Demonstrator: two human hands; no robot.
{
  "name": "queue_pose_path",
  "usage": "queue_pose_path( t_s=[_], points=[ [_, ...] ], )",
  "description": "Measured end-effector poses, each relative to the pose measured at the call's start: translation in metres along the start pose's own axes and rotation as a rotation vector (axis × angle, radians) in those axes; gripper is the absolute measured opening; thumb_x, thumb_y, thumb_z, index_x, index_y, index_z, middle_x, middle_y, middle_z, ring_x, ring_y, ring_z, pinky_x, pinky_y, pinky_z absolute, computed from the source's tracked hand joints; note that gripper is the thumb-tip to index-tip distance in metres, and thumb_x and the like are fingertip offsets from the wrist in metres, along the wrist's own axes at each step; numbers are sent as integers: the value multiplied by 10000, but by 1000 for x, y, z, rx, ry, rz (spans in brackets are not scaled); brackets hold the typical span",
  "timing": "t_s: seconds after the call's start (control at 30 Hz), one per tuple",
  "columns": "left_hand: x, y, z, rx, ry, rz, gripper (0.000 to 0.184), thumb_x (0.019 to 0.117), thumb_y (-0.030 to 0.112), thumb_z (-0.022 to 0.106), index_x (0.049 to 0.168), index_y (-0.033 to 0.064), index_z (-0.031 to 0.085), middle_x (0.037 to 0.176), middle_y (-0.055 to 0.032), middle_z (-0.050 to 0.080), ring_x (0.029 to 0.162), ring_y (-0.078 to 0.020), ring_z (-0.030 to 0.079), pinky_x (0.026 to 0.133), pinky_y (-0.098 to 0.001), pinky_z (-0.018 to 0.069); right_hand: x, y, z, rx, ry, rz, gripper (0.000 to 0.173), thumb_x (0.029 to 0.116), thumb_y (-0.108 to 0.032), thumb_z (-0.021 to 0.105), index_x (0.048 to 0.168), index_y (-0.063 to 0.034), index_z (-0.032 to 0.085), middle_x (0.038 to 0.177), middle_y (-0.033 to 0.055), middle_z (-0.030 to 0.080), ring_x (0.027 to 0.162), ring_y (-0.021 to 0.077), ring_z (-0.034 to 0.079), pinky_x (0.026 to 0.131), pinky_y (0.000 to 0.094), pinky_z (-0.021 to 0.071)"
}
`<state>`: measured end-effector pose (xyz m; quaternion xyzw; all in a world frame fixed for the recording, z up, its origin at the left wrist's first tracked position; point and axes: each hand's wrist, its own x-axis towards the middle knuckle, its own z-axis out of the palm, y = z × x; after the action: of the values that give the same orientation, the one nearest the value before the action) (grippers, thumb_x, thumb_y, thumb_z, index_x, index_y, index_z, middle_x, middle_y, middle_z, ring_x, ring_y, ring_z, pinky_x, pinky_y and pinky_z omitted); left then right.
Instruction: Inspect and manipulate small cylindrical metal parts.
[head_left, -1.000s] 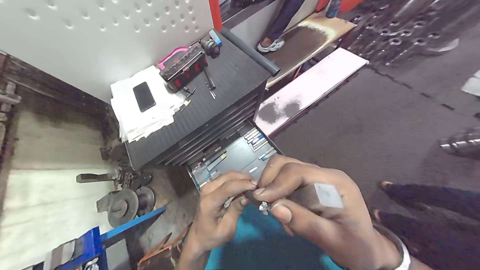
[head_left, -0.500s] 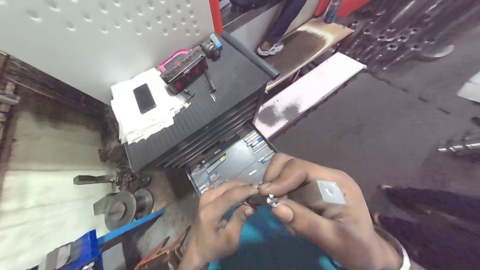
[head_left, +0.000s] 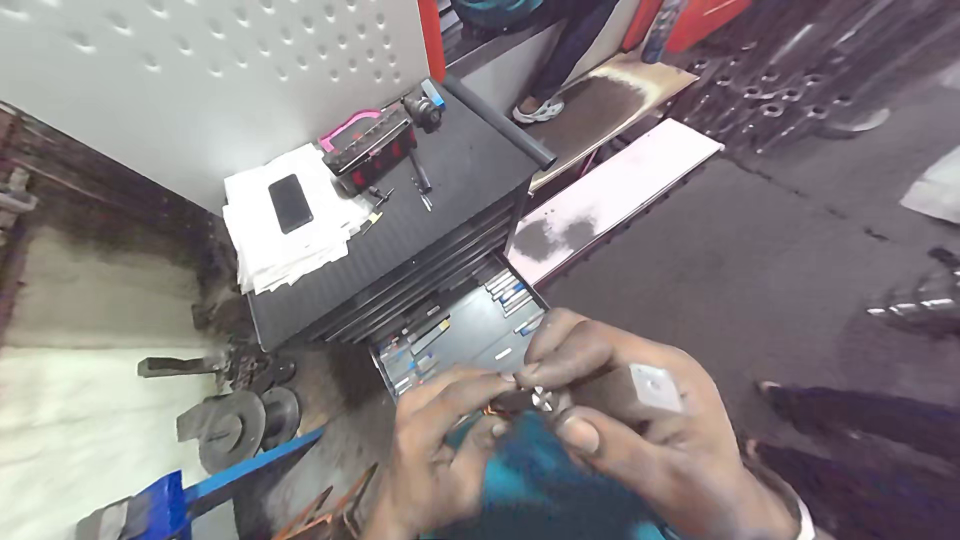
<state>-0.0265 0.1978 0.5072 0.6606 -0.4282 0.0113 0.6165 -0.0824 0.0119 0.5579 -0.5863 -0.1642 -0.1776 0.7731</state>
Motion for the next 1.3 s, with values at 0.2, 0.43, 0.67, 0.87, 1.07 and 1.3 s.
queue_pose_path(
  t_s=[0.2,0.43,0.67,0.87,1.07,1.3],
  points=[
    [-3,-14,-11,11,13,-75,252,1038,223,612,1254,111,678,1122,-39,716,950,-111,716,818,-272,634,12,0,-42,-368,154,-139,498,1089,-528,351,1099,-159,685,1033,-44,679,921,76,661,793,255,586],
    [-6,-23,-14,152,1,-64,245,1037,195,602,1223,61,689,1091,-48,708,945,-69,689,816,-226,608,24,-5,-42,-346,182,-181,381,1058,-540,439,1057,-203,618,917,-86,636,743,6,615,624,153,531],
    [-8,-24,-15,224,-11,-71,242,1035,177,595,1225,68,699,1089,-54,720,962,-77,690,830,-229,598,24,11,-35,-347,65,-94,281,1064,-442,512,1075,-166,563,921,-61,613,788,17,610,686,182,542],
    [-7,-19,-24,328,-49,-85,266,1033,167,589,1238,53,715,1107,-80,729,982,-86,696,853,-231,596,19,18,-42,-519,31,-89,349,984,-299,701,1241,-190,492,987,-62,674,847,45,687,751,211,621],
    [2,-14,-19,153,-37,-109,422,989,186,691,1353,-13,613,1097,-85,740,949,-87,716,820,-233,619,12,34,-40,-537,-80,-30,321,1008,-300,667,1206,-115,494,1021,-19,689,906,38,695,805,204,615],
    [8,-13,-17,61,-6,-99,449,974,188,712,1366,0,598,1146,-62,746,979,-75,728,839,-213,624,4,41,-42,-434,-62,-41,257,1023,-292,640,1180,-148,498,1047,-18,689,962,65,699,847,228,612]
  ],
)
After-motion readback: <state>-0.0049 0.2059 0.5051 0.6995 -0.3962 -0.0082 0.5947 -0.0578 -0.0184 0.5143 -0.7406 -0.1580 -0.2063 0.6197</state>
